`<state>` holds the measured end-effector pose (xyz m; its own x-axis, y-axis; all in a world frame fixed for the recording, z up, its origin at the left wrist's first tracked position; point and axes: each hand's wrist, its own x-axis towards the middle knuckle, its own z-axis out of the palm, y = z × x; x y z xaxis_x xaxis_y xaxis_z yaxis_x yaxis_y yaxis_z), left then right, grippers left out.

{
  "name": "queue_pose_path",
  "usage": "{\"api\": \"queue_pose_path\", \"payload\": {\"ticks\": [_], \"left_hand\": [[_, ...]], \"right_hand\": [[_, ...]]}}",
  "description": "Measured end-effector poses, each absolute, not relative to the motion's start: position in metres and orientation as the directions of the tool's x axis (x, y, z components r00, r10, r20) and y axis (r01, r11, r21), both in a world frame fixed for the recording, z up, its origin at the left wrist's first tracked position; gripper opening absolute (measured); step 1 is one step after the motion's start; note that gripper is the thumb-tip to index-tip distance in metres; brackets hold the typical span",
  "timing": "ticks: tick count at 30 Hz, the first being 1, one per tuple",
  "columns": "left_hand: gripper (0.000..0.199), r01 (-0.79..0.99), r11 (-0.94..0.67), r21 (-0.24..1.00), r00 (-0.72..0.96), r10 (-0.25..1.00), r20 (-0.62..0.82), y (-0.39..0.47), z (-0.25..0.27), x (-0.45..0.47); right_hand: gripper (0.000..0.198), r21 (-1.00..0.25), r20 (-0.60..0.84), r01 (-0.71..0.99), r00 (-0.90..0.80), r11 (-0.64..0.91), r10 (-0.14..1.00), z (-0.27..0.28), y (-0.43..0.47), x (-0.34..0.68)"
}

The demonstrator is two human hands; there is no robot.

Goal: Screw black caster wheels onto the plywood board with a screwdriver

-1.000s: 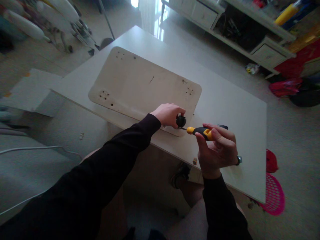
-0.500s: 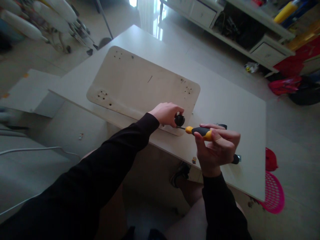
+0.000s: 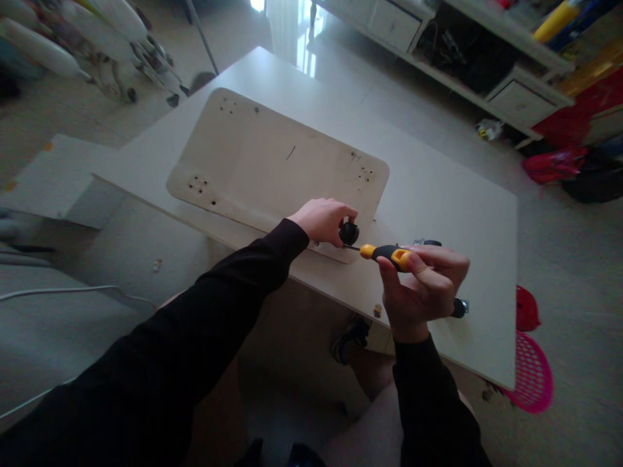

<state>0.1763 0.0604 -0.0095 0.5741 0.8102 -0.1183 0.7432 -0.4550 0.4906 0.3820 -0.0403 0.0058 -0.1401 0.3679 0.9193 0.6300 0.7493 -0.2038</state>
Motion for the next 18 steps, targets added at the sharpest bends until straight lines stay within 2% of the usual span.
{"api": "queue_pose_path", "payload": {"ticks": [4, 9, 11, 14, 16, 18], "left_hand": [[0.044, 0.753, -0.457, 0.473, 0.568, 0.814, -0.118, 0.0598, -0.0083, 0.1766], [0.040, 0.744, -0.470, 0.474, 0.576, 0.811, -0.101, 0.0603, -0.0090, 0.1766], [0.039, 0.743, -0.469, 0.478, 0.577, 0.810, -0.102, 0.0606, -0.0095, 0.1765], [0.039, 0.741, -0.467, 0.482, 0.577, 0.810, -0.103, 0.0604, -0.0091, 0.1766], [0.039, 0.741, -0.464, 0.485, 0.575, 0.812, -0.100, 0.0602, -0.0085, 0.1767], [0.040, 0.739, -0.464, 0.488, 0.575, 0.812, -0.098, 0.0602, -0.0084, 0.1767]], "right_hand": [[0.039, -0.314, 0.866, 0.535, -0.177, 0.784, 0.468, 0.0051, -0.0425, 0.3799], [0.038, -0.196, 0.909, 0.647, -0.162, 0.737, 0.385, 0.0081, -0.0418, 0.3786], [0.039, -0.185, 0.923, 0.650, -0.143, 0.737, 0.358, 0.0074, -0.0408, 0.3796], [0.035, -0.239, 0.894, 0.586, -0.179, 0.774, 0.411, 0.0056, -0.0415, 0.3792], [0.039, -0.271, 0.866, 0.555, -0.215, 0.786, 0.451, 0.0053, -0.0426, 0.3774], [0.041, -0.246, 0.869, 0.574, -0.226, 0.781, 0.440, 0.0057, -0.0423, 0.3757]]}}
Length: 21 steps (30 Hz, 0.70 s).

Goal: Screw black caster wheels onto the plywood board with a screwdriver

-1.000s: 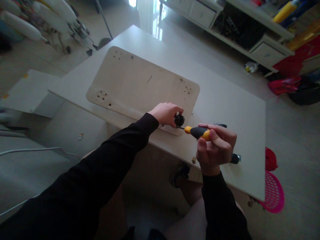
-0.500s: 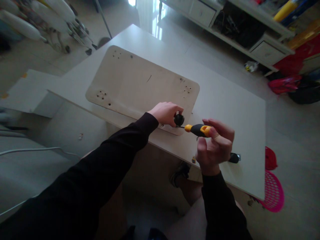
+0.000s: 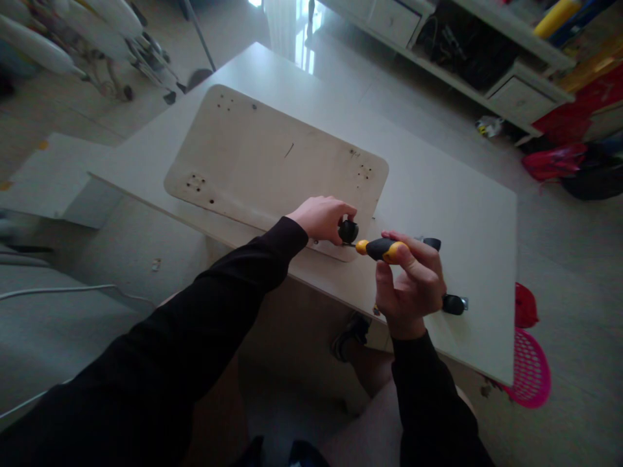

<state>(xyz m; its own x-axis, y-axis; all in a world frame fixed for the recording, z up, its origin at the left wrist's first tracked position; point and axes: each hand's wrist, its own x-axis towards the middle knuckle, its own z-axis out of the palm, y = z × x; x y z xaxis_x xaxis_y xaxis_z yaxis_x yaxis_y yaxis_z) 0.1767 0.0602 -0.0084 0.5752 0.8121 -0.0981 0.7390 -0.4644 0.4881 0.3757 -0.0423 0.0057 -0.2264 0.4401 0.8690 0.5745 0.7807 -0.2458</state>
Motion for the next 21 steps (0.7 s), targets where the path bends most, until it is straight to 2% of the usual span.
{"api": "queue_pose_path", "payload": {"ticks": [4, 7, 10, 13, 17, 19, 21], "left_hand": [[0.044, 0.738, -0.466, 0.489, 0.579, 0.809, -0.102, 0.0612, -0.0105, 0.1764], [0.044, 0.738, -0.462, 0.492, 0.575, 0.812, -0.102, 0.0611, -0.0116, 0.1761], [0.042, 0.739, -0.460, 0.492, 0.572, 0.814, -0.099, 0.0602, -0.0104, 0.1759], [0.041, 0.743, -0.460, 0.486, 0.574, 0.811, -0.109, 0.0596, -0.0082, 0.1761], [0.040, 0.745, -0.462, 0.480, 0.574, 0.812, -0.110, 0.0598, -0.0078, 0.1762], [0.040, 0.743, -0.462, 0.484, 0.573, 0.813, -0.104, 0.0600, -0.0088, 0.1762], [0.040, 0.741, -0.465, 0.485, 0.574, 0.813, -0.099, 0.0599, -0.0098, 0.1762]], "right_hand": [[0.042, -0.185, 0.927, 0.620, -0.148, 0.763, 0.345, 0.0042, -0.0366, 0.3769], [0.042, -0.266, 0.909, 0.560, -0.126, 0.785, 0.397, 0.0004, -0.0335, 0.3791], [0.049, -0.355, 0.861, 0.458, -0.179, 0.815, 0.476, -0.0018, -0.0350, 0.3782], [0.050, -0.312, 0.866, 0.484, -0.209, 0.817, 0.454, -0.0002, -0.0370, 0.3759], [0.057, -0.262, 0.904, 0.556, -0.144, 0.789, 0.402, 0.0010, -0.0345, 0.3770], [0.057, -0.274, 0.901, 0.560, -0.136, 0.782, 0.412, -0.0002, -0.0334, 0.3790], [0.050, -0.300, 0.876, 0.541, -0.170, 0.786, 0.451, -0.0016, -0.0347, 0.3804]]}}
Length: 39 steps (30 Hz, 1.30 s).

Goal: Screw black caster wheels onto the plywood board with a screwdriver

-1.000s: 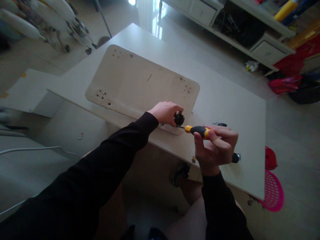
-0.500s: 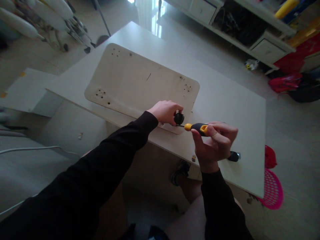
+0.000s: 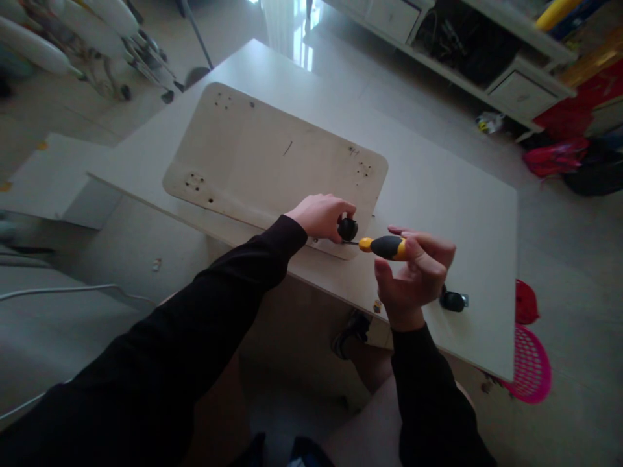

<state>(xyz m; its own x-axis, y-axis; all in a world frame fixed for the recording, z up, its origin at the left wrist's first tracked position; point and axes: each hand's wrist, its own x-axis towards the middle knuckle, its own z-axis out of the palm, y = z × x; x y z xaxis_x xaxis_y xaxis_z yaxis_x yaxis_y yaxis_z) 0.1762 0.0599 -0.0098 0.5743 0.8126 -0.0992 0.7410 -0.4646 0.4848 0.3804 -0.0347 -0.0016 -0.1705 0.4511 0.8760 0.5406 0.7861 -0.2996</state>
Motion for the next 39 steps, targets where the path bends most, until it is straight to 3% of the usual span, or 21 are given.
{"api": "queue_pose_path", "payload": {"ticks": [3, 15, 27, 39], "left_hand": [[0.041, 0.740, -0.474, 0.477, 0.577, 0.812, -0.089, 0.0595, -0.0102, 0.1762], [0.042, 0.748, -0.470, 0.468, 0.574, 0.812, -0.101, 0.0594, -0.0075, 0.1766], [0.042, 0.744, -0.472, 0.473, 0.572, 0.816, -0.085, 0.0590, -0.0092, 0.1773], [0.044, 0.753, -0.465, 0.465, 0.564, 0.821, -0.092, 0.0583, -0.0077, 0.1777]], "right_hand": [[0.049, -0.338, 0.839, 0.498, -0.224, 0.798, 0.495, -0.0026, -0.0394, 0.3803], [0.054, -0.260, 0.890, 0.534, -0.191, 0.804, 0.415, -0.0036, -0.0387, 0.3826], [0.055, -0.265, 0.924, 0.477, -0.122, 0.838, 0.362, -0.0075, -0.0333, 0.3848], [0.054, -0.220, 0.922, 0.506, -0.171, 0.834, 0.347, -0.0083, -0.0328, 0.3813]]}}
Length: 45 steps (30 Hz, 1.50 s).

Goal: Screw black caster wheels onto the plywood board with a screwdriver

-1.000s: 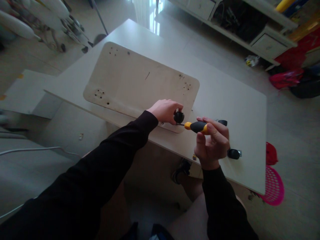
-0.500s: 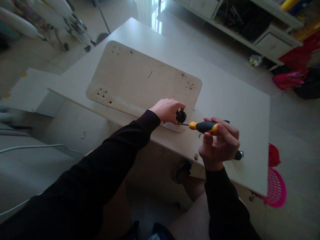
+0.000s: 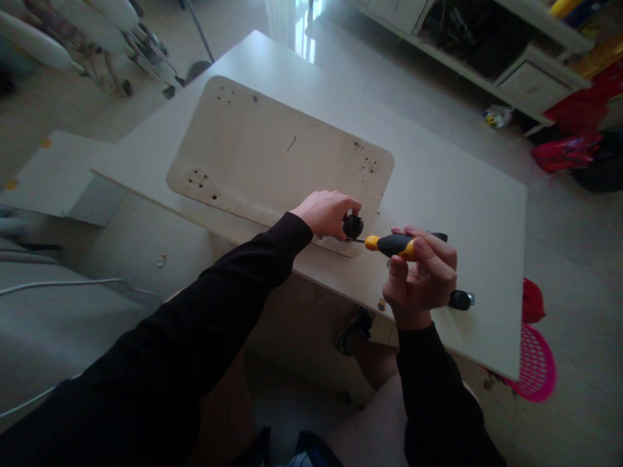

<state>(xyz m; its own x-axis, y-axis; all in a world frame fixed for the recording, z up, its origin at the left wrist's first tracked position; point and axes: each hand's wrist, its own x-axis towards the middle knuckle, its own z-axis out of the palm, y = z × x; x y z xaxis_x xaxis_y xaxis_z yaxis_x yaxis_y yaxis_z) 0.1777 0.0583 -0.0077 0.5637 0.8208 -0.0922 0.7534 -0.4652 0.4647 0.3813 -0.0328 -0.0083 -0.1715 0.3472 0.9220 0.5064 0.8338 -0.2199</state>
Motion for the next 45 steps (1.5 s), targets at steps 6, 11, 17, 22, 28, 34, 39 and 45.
{"api": "queue_pose_path", "payload": {"ticks": [6, 11, 17, 22, 28, 34, 39, 45], "left_hand": [[0.043, 0.755, -0.462, 0.465, 0.560, 0.824, -0.090, 0.057, -0.007, 0.177], [0.043, 0.750, -0.458, 0.477, 0.561, 0.823, -0.092, 0.058, -0.008, 0.177], [0.047, 0.745, -0.458, 0.486, 0.567, 0.817, -0.099, 0.060, -0.008, 0.177], [0.055, 0.751, -0.460, 0.474, 0.571, 0.812, -0.118, 0.061, -0.009, 0.174], [0.075, 0.725, -0.439, 0.531, 0.580, 0.804, -0.127, 0.065, -0.005, 0.160], [0.071, 0.730, -0.367, 0.576, 0.391, 0.916, 0.088, 0.062, 0.013, 0.164], [0.043, 0.754, -0.294, 0.587, 0.210, 0.955, 0.209, 0.044, 0.025, 0.203], [0.023, 0.700, -0.280, 0.657, 0.253, 0.958, 0.138, -0.008, 0.021, 0.276]], "right_hand": [[0.053, -0.277, 0.914, 0.486, -0.132, 0.829, 0.382, -0.011, -0.031, 0.381], [0.053, -0.248, 0.926, 0.491, -0.133, 0.835, 0.353, -0.009, -0.030, 0.383], [0.050, -0.227, 0.953, 0.524, -0.056, 0.821, 0.299, -0.002, -0.024, 0.387], [0.047, -0.251, 0.952, 0.565, -0.003, 0.786, 0.306, 0.000, -0.020, 0.393], [0.045, -0.266, 0.949, 0.588, 0.022, 0.764, 0.314, 0.001, -0.018, 0.401], [0.041, -0.288, 0.951, 0.630, 0.100, 0.721, 0.292, 0.005, -0.014, 0.415], [0.040, -0.249, 0.963, 0.720, 0.110, 0.648, 0.247, 0.011, -0.018, 0.443], [0.040, -0.187, 0.975, 0.820, 0.090, 0.541, 0.201, 0.023, -0.038, 0.477]]}}
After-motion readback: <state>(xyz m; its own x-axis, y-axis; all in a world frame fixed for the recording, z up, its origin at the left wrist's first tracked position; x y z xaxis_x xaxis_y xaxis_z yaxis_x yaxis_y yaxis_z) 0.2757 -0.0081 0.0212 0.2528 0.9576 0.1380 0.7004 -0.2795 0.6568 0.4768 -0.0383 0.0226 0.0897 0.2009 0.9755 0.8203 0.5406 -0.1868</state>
